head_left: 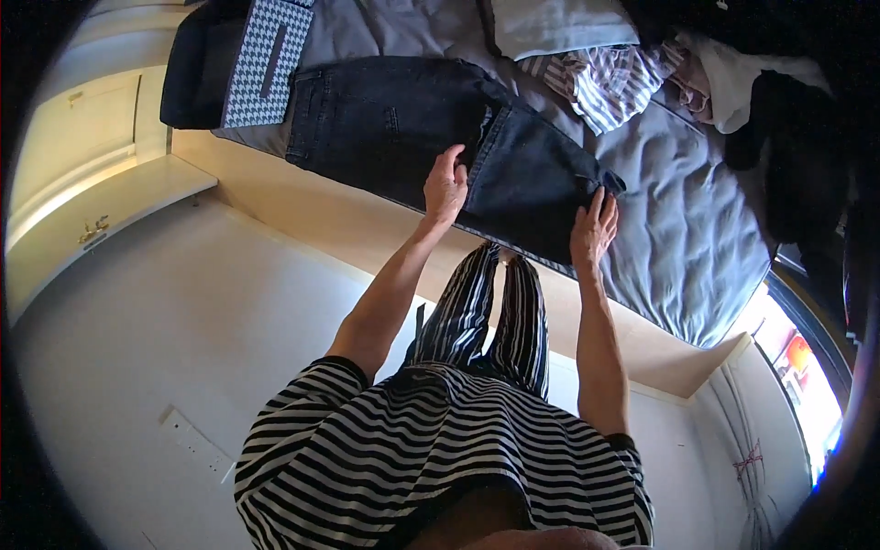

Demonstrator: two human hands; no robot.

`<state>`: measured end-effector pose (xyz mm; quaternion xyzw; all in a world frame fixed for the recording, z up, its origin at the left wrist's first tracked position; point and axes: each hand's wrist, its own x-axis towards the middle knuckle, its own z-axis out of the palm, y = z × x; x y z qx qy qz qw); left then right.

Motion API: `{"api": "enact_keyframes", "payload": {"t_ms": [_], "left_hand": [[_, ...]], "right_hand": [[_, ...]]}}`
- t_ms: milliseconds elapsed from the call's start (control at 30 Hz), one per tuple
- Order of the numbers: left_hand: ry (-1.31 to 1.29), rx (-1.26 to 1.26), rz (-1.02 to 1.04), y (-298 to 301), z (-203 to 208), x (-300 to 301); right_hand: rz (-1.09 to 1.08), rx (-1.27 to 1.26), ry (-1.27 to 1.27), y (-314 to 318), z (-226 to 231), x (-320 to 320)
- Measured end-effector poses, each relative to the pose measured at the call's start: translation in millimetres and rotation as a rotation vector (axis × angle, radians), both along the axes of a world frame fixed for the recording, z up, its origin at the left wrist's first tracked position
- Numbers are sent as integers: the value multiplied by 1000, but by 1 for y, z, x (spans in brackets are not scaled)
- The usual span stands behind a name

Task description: Folding various pairs of jeans and placing them into a storage bin on a bed.

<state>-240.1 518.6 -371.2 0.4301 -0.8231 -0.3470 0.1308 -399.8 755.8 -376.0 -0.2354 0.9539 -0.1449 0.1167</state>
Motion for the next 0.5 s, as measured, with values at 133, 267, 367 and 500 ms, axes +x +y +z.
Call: {"api": "enact_keyframes", "payload": {"t_ms": [133, 267, 367, 500], "left_hand": [[-52, -142, 3, -2, 4, -19], [63, -304, -311, 15, 39, -53], [73, -318, -562, 28, 35, -71], [-268, -489, -520, 12, 3, -64]], "right_hand": [[24, -33, -1, 5, -3, 1], [-443, -775, -459, 42, -5, -22], [-753, -1016, -649, 78, -10, -29], [-668, -844, -940, 77, -3, -31]]}}
